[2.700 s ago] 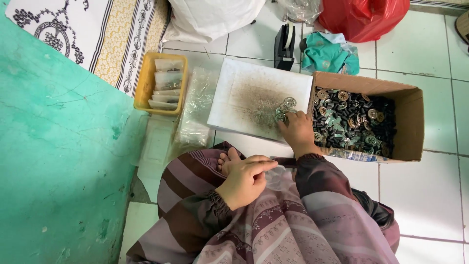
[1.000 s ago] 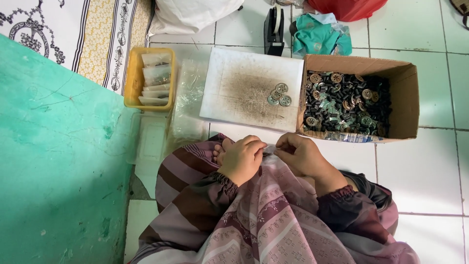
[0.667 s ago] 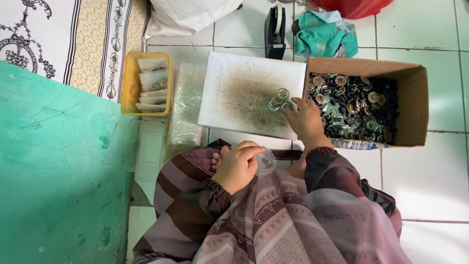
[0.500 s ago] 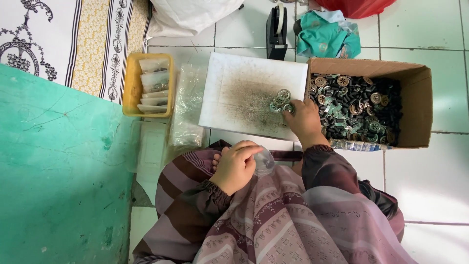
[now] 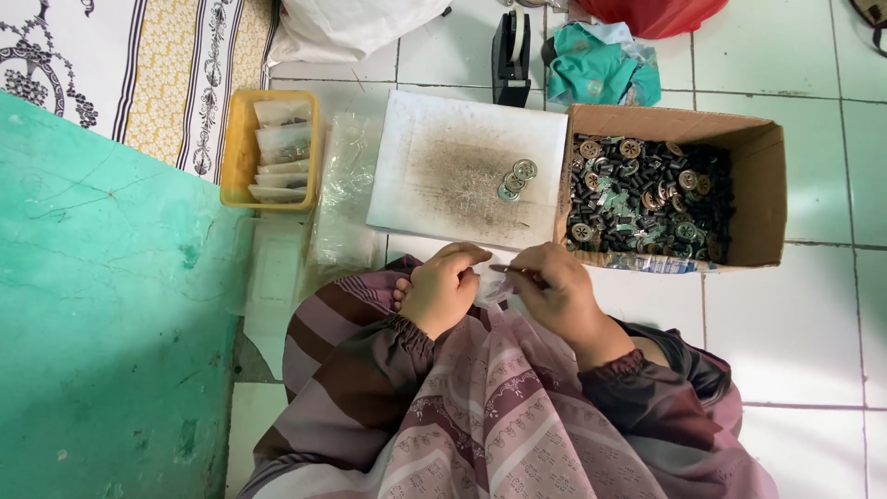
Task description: The person sorts metal components from a large cardboard box and places them into small plastic bags.
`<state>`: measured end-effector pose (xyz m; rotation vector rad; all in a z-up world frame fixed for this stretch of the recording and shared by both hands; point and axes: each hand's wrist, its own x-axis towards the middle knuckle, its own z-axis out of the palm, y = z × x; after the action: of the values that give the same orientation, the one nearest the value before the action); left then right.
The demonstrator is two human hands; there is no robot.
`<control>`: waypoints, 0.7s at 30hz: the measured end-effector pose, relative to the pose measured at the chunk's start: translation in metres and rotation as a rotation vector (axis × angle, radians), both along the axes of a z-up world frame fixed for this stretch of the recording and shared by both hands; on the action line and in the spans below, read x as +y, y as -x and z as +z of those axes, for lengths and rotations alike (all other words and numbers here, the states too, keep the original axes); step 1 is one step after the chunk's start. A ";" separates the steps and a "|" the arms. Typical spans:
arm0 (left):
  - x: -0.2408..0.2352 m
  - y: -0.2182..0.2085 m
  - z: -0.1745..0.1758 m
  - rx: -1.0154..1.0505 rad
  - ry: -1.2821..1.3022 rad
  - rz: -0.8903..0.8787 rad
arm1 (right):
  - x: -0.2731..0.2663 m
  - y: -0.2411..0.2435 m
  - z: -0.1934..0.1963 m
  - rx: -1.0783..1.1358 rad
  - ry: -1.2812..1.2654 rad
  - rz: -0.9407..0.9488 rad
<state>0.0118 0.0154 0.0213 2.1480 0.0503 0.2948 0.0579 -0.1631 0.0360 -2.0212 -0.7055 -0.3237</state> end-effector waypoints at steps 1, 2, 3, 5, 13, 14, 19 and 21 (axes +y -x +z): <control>-0.003 -0.001 0.001 -0.005 0.001 0.000 | -0.003 -0.001 -0.001 -0.005 0.001 0.000; -0.005 -0.002 0.003 -0.003 0.031 -0.012 | -0.005 -0.003 -0.002 -0.050 0.029 0.045; -0.005 -0.004 0.004 -0.003 0.061 -0.021 | -0.004 -0.005 -0.003 -0.096 0.057 0.093; -0.002 -0.002 -0.001 0.005 0.072 -0.026 | -0.013 -0.026 -0.030 -0.037 0.027 0.045; 0.003 0.004 0.029 -0.049 0.084 -0.070 | -0.015 -0.154 -0.109 0.254 0.523 -0.075; 0.006 0.003 0.029 -0.037 0.070 -0.068 | -0.008 -0.166 -0.111 0.343 0.701 -0.078; 0.013 0.000 0.017 0.011 0.137 -0.063 | 0.007 -0.188 -0.127 0.377 1.036 -0.102; 0.016 -0.001 0.011 -0.002 0.141 -0.060 | 0.006 -0.190 -0.122 0.313 1.012 -0.112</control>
<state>0.0130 0.0318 0.0327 2.0050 0.0049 0.2515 0.2483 -0.1567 -0.0860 -2.9731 -0.6044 0.3769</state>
